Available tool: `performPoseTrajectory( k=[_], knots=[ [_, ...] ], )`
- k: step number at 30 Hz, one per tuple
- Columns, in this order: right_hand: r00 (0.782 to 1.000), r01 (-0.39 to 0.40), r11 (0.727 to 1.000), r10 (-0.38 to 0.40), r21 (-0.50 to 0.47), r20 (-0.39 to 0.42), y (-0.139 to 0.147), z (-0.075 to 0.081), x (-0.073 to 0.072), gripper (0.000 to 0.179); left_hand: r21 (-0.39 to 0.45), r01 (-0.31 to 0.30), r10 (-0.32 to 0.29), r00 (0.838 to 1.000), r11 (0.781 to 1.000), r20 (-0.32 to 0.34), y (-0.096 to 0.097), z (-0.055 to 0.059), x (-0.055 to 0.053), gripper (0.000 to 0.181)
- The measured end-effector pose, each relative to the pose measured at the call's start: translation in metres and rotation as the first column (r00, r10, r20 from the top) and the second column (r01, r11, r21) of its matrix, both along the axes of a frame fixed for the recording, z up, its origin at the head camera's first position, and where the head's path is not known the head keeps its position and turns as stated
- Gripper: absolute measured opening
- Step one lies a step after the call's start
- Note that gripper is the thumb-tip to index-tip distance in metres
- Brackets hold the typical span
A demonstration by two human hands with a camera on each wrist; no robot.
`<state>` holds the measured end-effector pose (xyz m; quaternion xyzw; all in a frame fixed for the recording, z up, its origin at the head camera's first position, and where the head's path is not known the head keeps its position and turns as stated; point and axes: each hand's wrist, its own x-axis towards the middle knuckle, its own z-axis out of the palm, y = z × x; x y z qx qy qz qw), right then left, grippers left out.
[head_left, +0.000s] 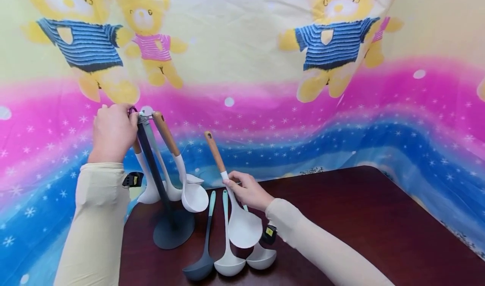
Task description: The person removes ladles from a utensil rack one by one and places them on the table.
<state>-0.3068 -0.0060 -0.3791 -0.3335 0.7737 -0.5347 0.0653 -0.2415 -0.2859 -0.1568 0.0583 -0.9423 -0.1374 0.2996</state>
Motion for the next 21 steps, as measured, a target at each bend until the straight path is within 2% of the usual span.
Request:
performPoseTrajectory(
  k=[4,9,16,21],
  knots=[
    [1.0,0.018,0.999,-0.017,0.042,-0.027,0.019,-0.007,-0.007,0.025,0.013,0.002,-0.002,1.0,1.0,-0.005,0.001,-0.001,-0.001,0.032],
    [0.999,0.047,0.994,-0.045,0.098,-0.02,0.038,-0.014,-0.014,0.03,0.023,-0.003,0.003,1.0,1.0,0.0,0.001,-0.001,-0.001,0.032],
    [0.995,0.101,0.977,-0.094,0.187,-0.044,0.057,-0.022,-0.023,0.034,0.024,0.0,0.0,1.0,1.0,-0.021,0.0,-0.003,-0.001,0.033],
    [0.992,0.128,0.965,-0.127,0.228,-0.023,0.07,-0.026,-0.027,0.034,0.04,0.005,-0.004,1.0,0.999,-0.021,0.0,-0.005,-0.001,0.034]
  ],
)
